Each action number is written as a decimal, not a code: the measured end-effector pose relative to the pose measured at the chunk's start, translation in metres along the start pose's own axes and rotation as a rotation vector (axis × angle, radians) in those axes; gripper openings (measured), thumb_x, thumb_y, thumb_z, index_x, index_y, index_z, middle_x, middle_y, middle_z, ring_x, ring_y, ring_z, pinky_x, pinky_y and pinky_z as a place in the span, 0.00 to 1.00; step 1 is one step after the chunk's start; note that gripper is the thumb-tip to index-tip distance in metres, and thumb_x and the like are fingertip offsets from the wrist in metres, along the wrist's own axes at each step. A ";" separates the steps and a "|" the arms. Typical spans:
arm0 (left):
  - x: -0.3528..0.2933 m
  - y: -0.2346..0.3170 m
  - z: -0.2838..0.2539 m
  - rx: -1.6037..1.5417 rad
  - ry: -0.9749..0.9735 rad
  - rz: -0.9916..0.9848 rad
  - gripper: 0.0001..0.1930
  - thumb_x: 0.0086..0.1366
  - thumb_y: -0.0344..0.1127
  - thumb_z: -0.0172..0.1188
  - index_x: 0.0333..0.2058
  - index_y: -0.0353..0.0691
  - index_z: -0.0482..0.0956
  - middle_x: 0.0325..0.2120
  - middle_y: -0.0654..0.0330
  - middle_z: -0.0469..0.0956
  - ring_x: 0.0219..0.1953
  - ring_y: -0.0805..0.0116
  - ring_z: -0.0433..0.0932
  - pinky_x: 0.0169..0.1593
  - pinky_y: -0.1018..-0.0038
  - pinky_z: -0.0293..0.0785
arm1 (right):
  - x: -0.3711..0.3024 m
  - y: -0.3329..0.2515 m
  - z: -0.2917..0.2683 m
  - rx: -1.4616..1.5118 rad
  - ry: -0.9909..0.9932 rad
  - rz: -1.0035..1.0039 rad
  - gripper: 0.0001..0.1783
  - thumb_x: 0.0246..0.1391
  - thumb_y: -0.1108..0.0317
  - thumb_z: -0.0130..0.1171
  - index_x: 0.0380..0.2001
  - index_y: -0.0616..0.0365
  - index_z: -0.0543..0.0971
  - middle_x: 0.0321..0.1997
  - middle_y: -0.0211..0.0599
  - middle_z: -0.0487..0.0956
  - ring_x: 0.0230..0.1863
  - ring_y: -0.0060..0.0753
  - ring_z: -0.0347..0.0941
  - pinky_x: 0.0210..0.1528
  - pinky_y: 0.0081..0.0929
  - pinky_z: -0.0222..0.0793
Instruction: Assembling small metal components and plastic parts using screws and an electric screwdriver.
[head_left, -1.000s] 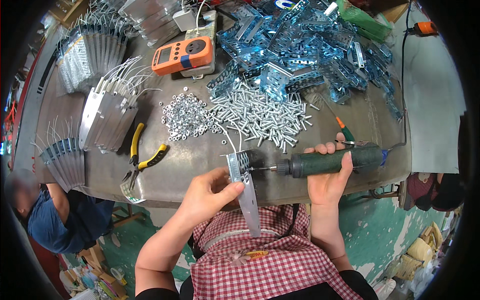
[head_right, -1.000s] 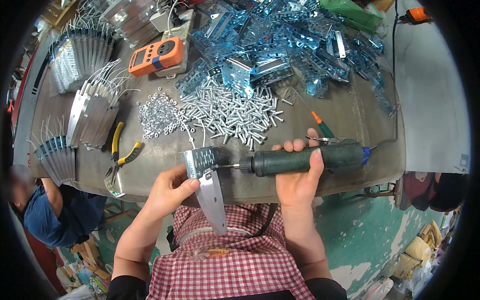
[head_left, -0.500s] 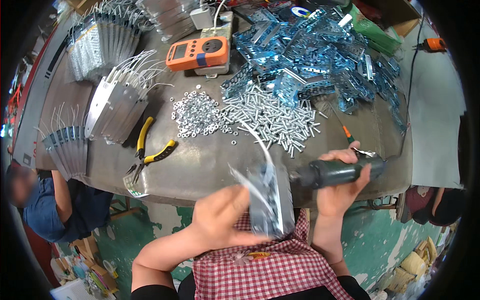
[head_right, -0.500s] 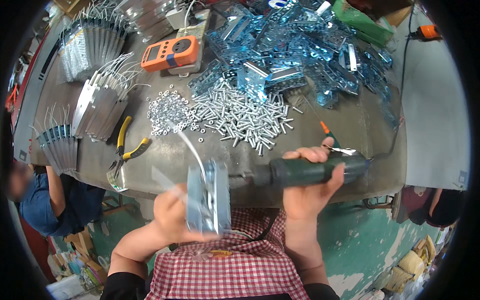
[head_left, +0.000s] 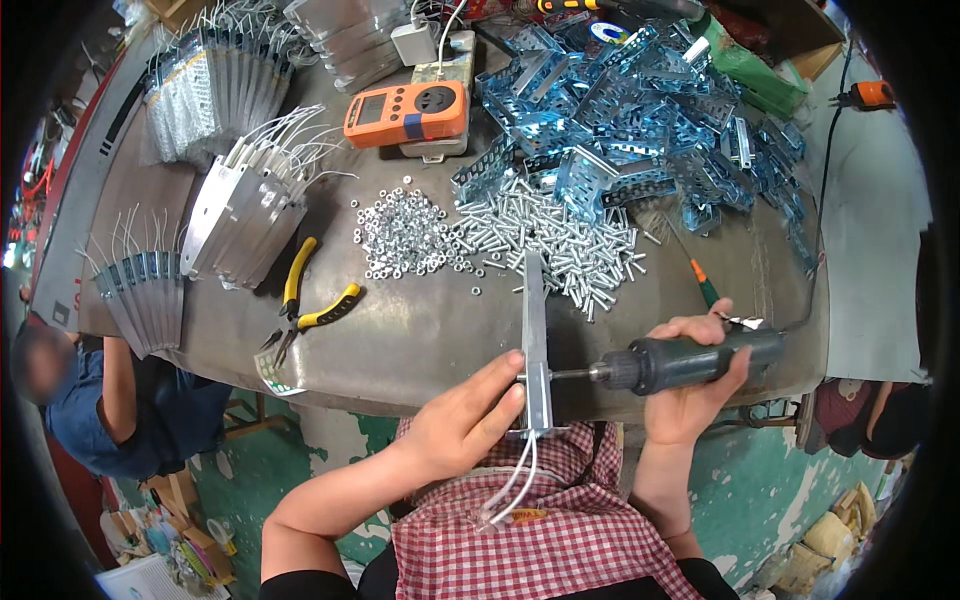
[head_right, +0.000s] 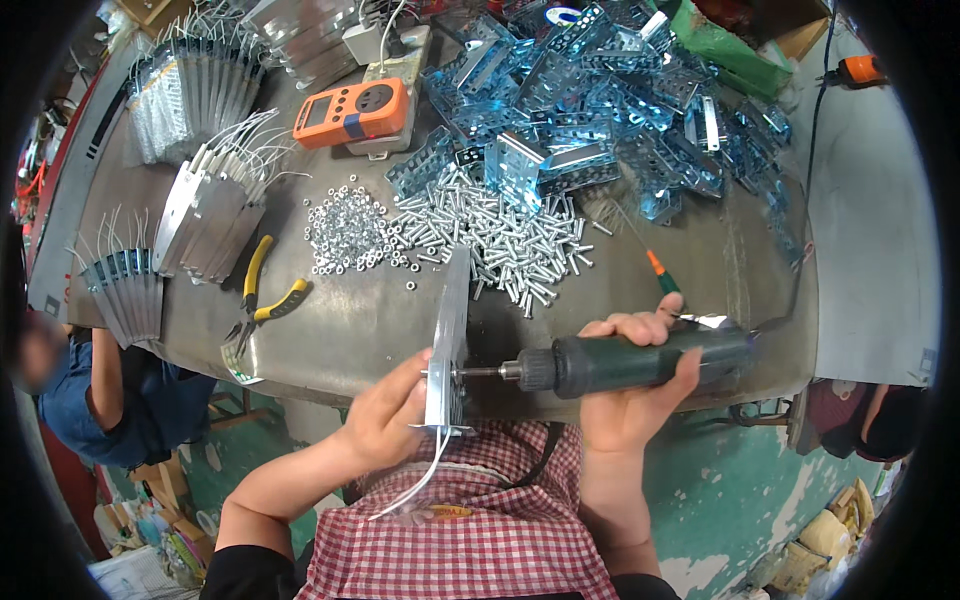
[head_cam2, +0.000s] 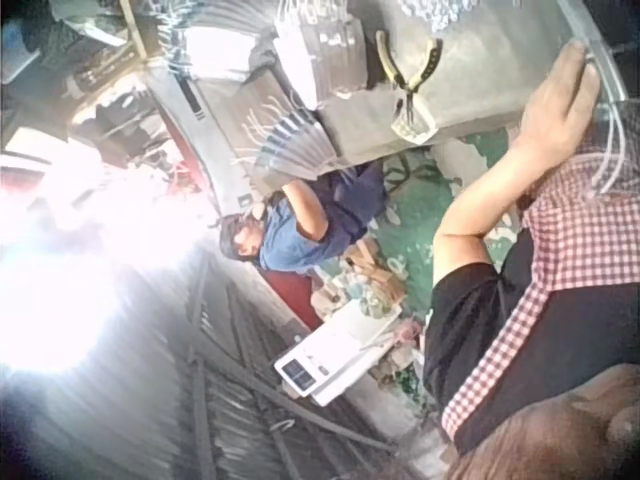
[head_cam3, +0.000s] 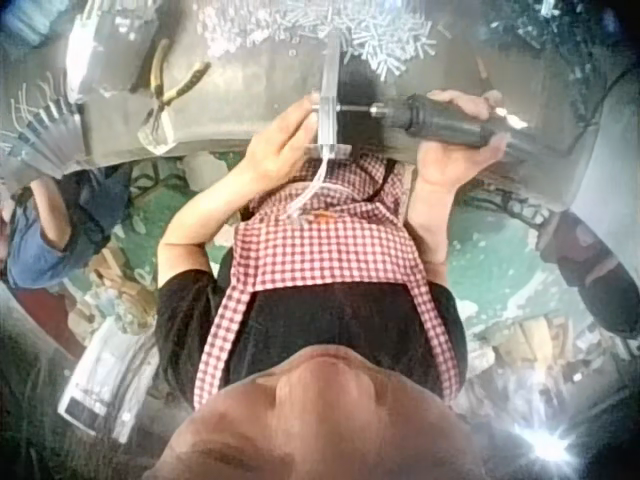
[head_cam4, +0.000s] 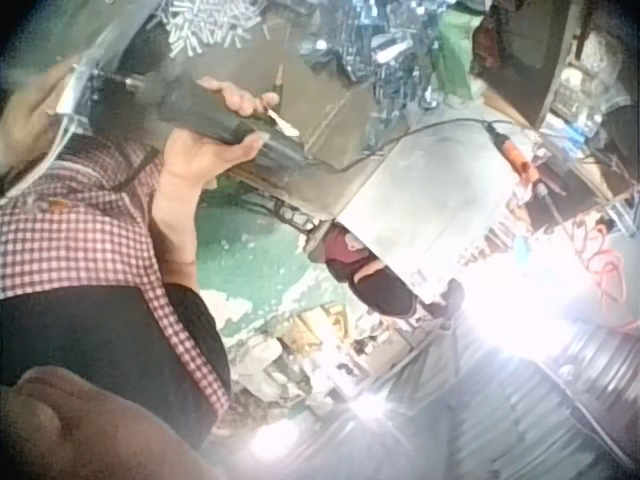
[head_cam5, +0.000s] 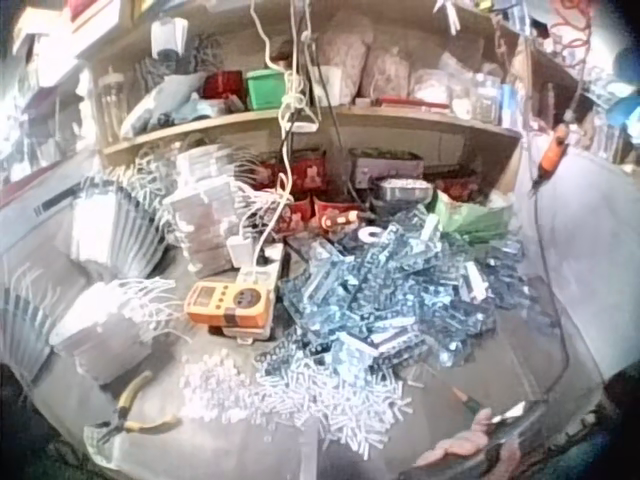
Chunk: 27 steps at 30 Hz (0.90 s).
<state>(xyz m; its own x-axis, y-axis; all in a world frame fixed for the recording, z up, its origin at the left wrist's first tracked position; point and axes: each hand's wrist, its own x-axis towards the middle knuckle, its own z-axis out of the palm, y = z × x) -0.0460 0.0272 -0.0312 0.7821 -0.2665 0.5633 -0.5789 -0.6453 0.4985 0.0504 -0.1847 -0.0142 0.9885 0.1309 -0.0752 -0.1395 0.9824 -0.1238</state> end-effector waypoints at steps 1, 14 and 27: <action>-0.005 0.003 0.004 -0.006 -0.042 -0.094 0.21 0.55 0.24 0.54 0.50 0.33 0.66 0.48 0.41 0.66 0.46 0.45 0.72 0.46 0.65 0.74 | -0.002 -0.001 -0.008 -0.001 0.004 -0.003 0.26 0.47 0.60 0.60 0.50 0.50 0.66 0.31 0.20 0.68 0.38 0.20 0.65 0.52 0.35 0.57; 0.056 -0.033 -0.021 0.298 -0.023 -0.527 0.12 0.48 0.22 0.59 0.32 0.37 0.68 0.26 0.56 0.71 0.31 0.58 0.72 0.33 0.67 0.68 | -0.003 -0.009 -0.027 -0.017 0.041 -0.035 0.26 0.48 0.60 0.60 0.50 0.51 0.65 0.32 0.23 0.68 0.39 0.22 0.65 0.52 0.37 0.58; 0.034 0.003 -0.018 -0.915 0.177 -0.885 0.07 0.54 0.20 0.58 0.28 0.36 0.68 0.33 0.55 0.75 0.36 0.73 0.73 0.42 0.77 0.68 | -0.001 -0.006 -0.024 -0.033 0.051 -0.025 0.25 0.49 0.59 0.58 0.49 0.52 0.65 0.32 0.23 0.68 0.39 0.23 0.65 0.52 0.36 0.57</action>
<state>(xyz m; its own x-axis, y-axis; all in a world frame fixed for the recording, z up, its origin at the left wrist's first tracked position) -0.0252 0.0293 0.0011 0.9791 0.1424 -0.1454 0.1171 0.1899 0.9748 0.0484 -0.1939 -0.0376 0.9877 0.0982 -0.1218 -0.1170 0.9803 -0.1591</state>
